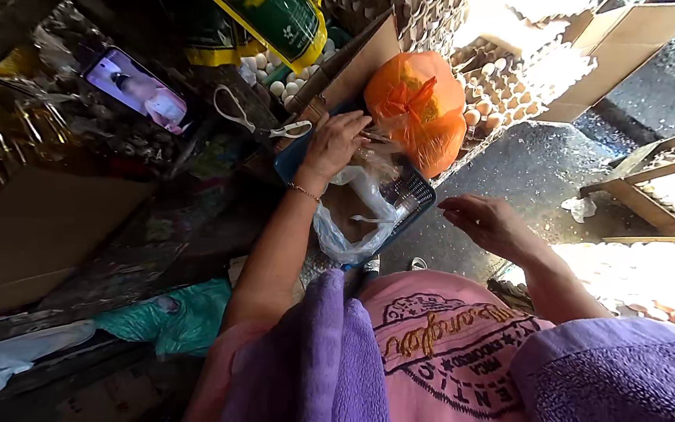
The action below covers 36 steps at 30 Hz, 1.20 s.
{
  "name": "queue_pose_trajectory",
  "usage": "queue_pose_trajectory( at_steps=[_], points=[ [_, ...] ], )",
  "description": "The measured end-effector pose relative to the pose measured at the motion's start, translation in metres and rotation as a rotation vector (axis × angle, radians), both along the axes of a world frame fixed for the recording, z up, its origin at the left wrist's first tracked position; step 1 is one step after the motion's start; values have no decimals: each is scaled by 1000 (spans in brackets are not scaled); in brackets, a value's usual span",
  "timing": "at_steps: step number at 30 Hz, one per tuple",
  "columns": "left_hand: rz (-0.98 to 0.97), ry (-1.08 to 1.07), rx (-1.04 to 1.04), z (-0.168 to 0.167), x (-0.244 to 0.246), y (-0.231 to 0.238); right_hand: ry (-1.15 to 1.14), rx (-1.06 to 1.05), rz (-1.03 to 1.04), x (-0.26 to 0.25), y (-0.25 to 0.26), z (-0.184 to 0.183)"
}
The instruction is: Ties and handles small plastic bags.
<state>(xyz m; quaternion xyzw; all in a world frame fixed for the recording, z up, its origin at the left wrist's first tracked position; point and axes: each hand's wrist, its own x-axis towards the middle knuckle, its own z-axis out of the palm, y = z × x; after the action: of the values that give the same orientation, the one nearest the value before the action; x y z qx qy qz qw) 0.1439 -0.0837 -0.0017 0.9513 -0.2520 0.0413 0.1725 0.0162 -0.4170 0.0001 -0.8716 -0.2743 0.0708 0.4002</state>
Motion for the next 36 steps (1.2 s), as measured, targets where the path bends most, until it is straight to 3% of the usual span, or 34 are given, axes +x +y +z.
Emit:
queue_pose_trajectory(
  at_steps=[4, 7, 9, 14, 18, 36],
  points=[
    [-20, 222, -160, -18, -41, -50, 66, -25, -80, -1, -9, -7],
    [11, 512, 35, -40, -66, -94, 65, -55, -105, -5, -12, -6],
    [89, 580, 229, -57, -75, -115, 74, -73, -111, -10, -13, -3],
    [225, 618, 359, -86, -83, -135, 187, -93, -59, -19, -23, -8],
    [249, 700, 447, -88, -74, -141, 223, -89, -50, -26, -38, -6],
    [410, 648, 407, -91, -84, -150, 268, -120, 51, -43, -115, -17]
  ],
)
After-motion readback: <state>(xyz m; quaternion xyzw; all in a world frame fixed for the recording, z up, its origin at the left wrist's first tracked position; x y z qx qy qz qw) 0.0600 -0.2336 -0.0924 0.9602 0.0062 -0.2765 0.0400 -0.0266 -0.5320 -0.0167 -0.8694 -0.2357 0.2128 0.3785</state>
